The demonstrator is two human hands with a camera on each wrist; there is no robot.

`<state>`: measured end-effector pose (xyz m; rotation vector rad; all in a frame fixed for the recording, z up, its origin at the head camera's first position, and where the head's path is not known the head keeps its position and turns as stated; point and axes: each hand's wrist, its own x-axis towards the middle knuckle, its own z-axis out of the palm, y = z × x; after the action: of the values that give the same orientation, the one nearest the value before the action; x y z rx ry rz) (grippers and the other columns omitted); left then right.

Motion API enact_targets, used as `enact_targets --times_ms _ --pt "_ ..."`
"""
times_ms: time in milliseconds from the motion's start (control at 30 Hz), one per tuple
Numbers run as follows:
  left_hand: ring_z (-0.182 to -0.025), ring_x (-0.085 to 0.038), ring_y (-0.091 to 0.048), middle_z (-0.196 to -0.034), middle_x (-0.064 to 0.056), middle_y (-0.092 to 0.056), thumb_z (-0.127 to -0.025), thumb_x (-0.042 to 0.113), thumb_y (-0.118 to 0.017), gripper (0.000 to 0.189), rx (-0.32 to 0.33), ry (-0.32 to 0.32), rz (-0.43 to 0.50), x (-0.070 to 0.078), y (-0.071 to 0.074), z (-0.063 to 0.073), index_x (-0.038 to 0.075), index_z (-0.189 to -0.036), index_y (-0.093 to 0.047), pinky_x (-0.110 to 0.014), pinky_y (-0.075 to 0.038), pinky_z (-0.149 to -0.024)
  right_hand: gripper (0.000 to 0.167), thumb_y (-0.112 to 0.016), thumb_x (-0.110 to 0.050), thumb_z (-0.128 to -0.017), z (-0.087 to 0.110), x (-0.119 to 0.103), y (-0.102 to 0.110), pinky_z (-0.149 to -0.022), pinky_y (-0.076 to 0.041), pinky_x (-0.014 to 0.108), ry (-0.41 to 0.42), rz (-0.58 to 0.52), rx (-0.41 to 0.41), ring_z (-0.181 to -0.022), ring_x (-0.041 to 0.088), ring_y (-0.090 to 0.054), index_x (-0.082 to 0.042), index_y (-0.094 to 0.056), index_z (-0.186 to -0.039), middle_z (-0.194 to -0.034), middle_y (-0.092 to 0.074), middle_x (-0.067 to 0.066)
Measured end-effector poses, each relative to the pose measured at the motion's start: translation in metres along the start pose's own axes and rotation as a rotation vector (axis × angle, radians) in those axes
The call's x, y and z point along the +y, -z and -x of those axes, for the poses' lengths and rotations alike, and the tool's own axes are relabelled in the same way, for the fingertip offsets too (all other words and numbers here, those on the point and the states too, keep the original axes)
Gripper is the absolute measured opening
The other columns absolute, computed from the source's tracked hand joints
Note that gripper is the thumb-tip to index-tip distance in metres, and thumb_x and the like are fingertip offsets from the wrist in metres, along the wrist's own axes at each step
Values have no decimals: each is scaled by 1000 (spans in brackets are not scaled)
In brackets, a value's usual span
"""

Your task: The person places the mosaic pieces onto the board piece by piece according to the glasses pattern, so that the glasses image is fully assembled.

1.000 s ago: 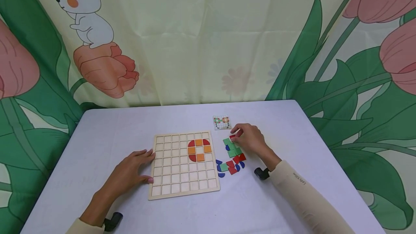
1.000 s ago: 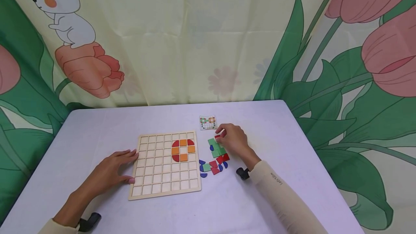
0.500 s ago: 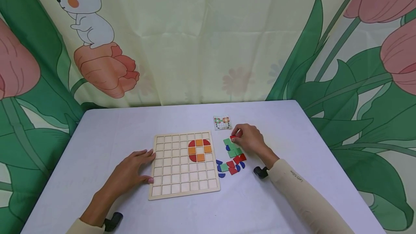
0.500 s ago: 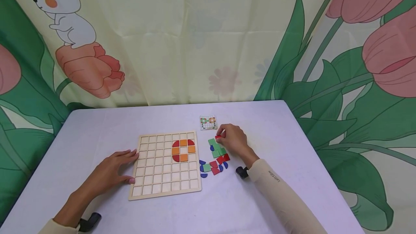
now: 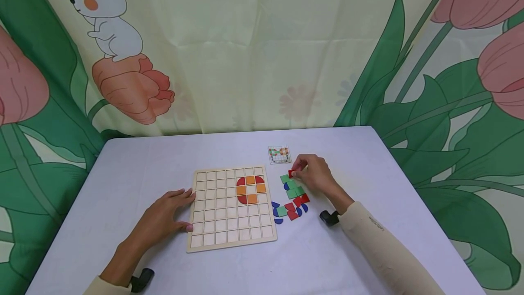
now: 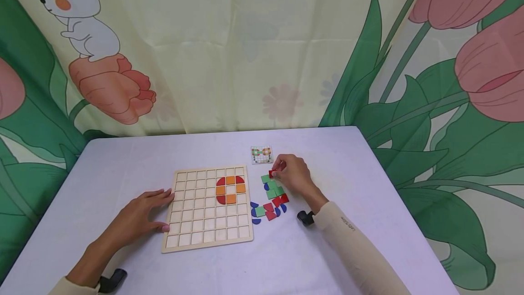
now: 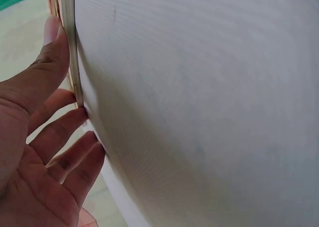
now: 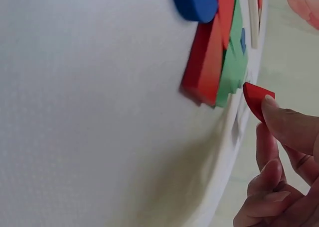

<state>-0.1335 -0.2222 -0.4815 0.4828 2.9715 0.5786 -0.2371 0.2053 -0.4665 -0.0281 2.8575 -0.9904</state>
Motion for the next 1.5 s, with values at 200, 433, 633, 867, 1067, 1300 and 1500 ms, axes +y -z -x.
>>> enact_targets --times_ms 200,433,633,867,1067,1300,1500 --pt "-147 -43 -50 -159 -13 -56 -67 33 -98 91 -3 2 4 1 0 0 5 -146 -64 -63 -49 -113 12 -84 -14 -93 8 -10 -2 -73 -54 31 22 -52 12 -96 23 -61 -20 -74 -93 -91 -70 2" --pt "-147 -43 -50 -159 -13 -56 -67 33 -98 91 -3 1 5 1 1 1 5 -146 -64 -63 -49 -113 14 -87 -17 -91 21 -27 -11 -62 -51 29 67 -63 -27 -85 22 -58 -22 -74 -91 -86 -68 0" --pt "-147 -43 -50 -159 -13 -56 -67 33 -98 91 -1 -3 8 -1 1 1 5 -146 -64 -64 -49 -112 14 -87 -17 -90 31 -39 -23 -60 -49 28 96 -68 -97 -80 19 -58 -24 -76 -88 -80 -68 -4" --pt "-147 -43 -51 -159 -13 -57 -67 33 -98 91 3 -9 3 -3 0 1 5 -146 -64 -63 -50 -111 15 -88 -16 -89 38 -48 -36 -63 -51 29 101 -74 -133 -80 18 -60 -25 -76 -85 -79 -67 -5" --pt "-147 -43 -51 -159 -13 -57 -67 34 -99 92 -10 14 -2 -2 -1 -1 6 -147 -63 -63 -48 -113 15 -88 -17 -89 39 -52 -45 -65 -49 30 125 -70 -157 -77 16 -61 -23 -75 -84 -77 -67 -5" --pt "-148 -43 -50 -159 -13 -56 -67 35 -98 93 -18 18 -4 -1 -1 -1 6 -148 -63 -64 -48 -114 17 -88 -20 -89 38 -58 -51 -66 -46 31 134 1 -157 -72 15 -61 -23 -73 -82 -74 -66 -7" --pt "-148 -42 -50 -160 -12 -56 -68 36 -98 93 -16 8 8 -2 0 -1 6 -148 -62 -63 -49 -113 18 -89 -23 -88 38 -60 -56 -63 -45 30 131 89 -142 -71 13 -59 -24 -73 -80 -73 -65 -8"
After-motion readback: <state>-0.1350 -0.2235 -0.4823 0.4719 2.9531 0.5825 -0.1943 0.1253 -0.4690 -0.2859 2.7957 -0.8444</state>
